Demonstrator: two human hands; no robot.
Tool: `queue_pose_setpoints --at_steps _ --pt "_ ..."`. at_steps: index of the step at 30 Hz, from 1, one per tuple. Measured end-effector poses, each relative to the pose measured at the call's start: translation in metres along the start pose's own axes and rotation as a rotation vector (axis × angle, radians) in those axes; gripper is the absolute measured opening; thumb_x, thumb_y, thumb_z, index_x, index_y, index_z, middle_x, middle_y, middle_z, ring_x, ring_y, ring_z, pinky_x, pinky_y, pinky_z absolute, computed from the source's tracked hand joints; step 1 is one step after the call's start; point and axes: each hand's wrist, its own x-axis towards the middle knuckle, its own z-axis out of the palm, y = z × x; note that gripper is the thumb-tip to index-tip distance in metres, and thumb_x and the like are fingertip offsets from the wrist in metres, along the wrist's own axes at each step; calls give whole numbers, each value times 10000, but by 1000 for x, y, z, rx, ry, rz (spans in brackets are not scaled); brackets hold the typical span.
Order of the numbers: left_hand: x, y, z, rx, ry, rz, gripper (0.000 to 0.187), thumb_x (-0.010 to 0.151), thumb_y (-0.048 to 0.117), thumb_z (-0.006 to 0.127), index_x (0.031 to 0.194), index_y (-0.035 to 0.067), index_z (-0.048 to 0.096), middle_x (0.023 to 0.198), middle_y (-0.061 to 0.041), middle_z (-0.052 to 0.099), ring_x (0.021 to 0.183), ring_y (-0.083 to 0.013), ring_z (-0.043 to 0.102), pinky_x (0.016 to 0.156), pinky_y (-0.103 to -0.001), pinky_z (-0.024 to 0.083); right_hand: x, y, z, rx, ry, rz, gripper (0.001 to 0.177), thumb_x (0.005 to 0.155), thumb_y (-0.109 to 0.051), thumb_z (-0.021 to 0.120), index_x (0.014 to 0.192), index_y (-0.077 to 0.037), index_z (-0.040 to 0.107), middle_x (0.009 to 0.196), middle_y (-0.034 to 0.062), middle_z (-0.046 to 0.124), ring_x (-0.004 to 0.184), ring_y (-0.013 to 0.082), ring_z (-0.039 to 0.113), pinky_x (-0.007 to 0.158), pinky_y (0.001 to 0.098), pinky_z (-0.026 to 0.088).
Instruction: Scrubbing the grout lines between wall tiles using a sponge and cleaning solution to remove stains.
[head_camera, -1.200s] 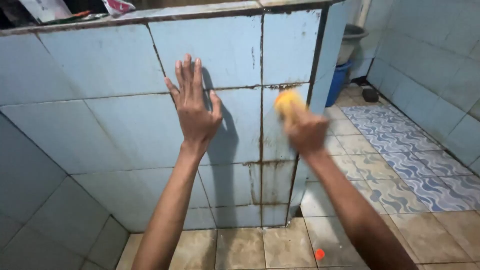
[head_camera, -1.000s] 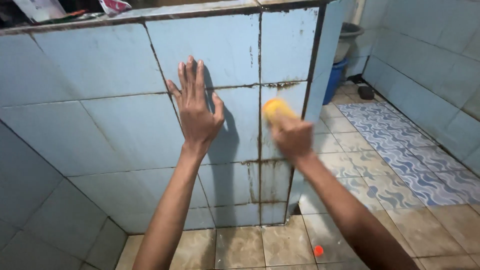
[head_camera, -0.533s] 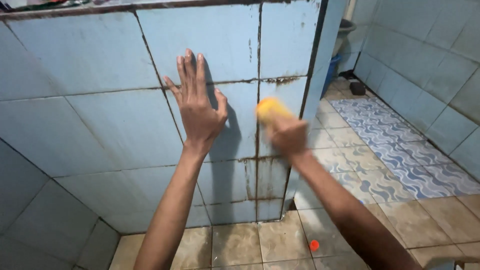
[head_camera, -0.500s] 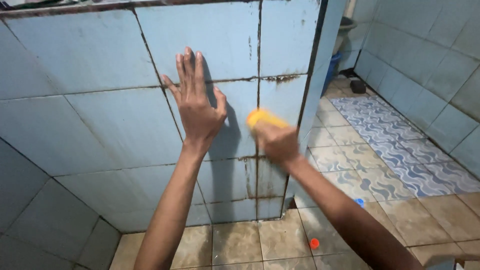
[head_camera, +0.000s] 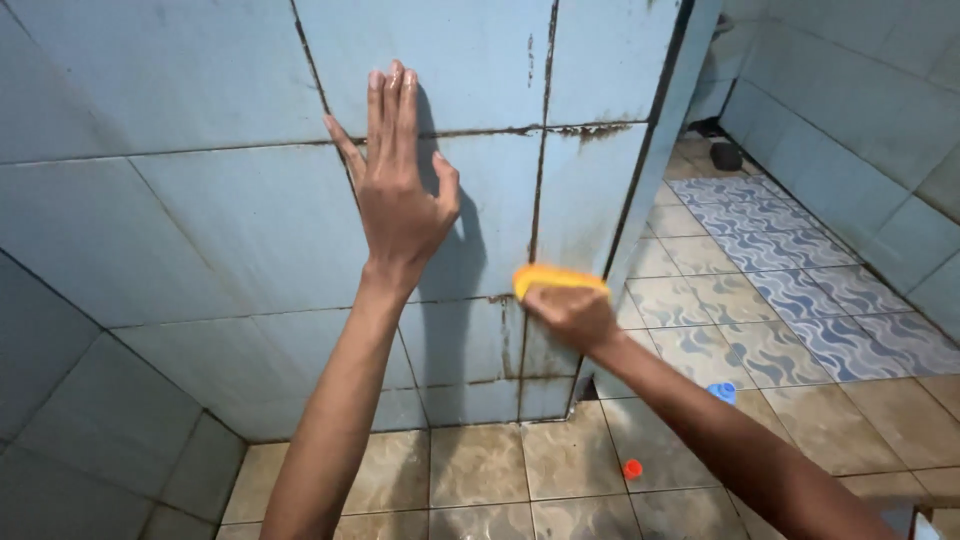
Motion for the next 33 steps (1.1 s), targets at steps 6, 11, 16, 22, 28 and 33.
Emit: queue_pose_setpoints --at_steps 6,11,16,22,28,33 --pt "2 0 1 4 13 -5 725 998 47 632 1640 93 299 1711 -60 323 1635 -247 263 1349 -665 31 46 41 -37 -60 142 192 410 1118 -328 591 747 -154 618 541 -53 482 389 94 439 321 274 383" --pt "2 1 0 16 0 -10 733 986 44 641 1637 87 309 1711 -65 316 1632 -235 246 1347 -662 21 50 26 -34 7 142 242 312 1100 -189 612 799 -119 654 539 -45 459 407 91 435 347 271 369" --pt "4 1 0 16 15 1 709 1014 59 621 1644 110 301 1713 -48 318 1636 -232 249 1351 -660 23 -2 -6 10 -17 -91 -57 156 1059 -240 637 986 -181 762 739 10 786 554 148 738 357 296 591" --pt "5 2 -6 -9 4 -25 752 932 -1 582 1630 104 322 1700 -45 360 1626 -213 269 1344 -665 2 74 32 -23 -54 177 255 415 1111 -221 590 702 -163 549 519 -60 408 400 96 413 333 289 368" --pt "3 1 -7 -47 -19 -21 831 880 -71 528 1649 129 282 1727 -41 320 1651 -210 225 1360 -668 -36 63 -28 -1 8 153 112 391 1111 -186 548 721 -168 576 533 -67 419 417 79 432 323 268 388" --pt "7 4 -7 -110 24 -23 869 815 -139 507 1628 95 309 1694 -61 382 1628 -235 268 1340 -658 -20 57 -28 20 -42 23 -17 302 1116 -277 549 880 -116 650 542 -48 523 399 73 484 321 278 431"
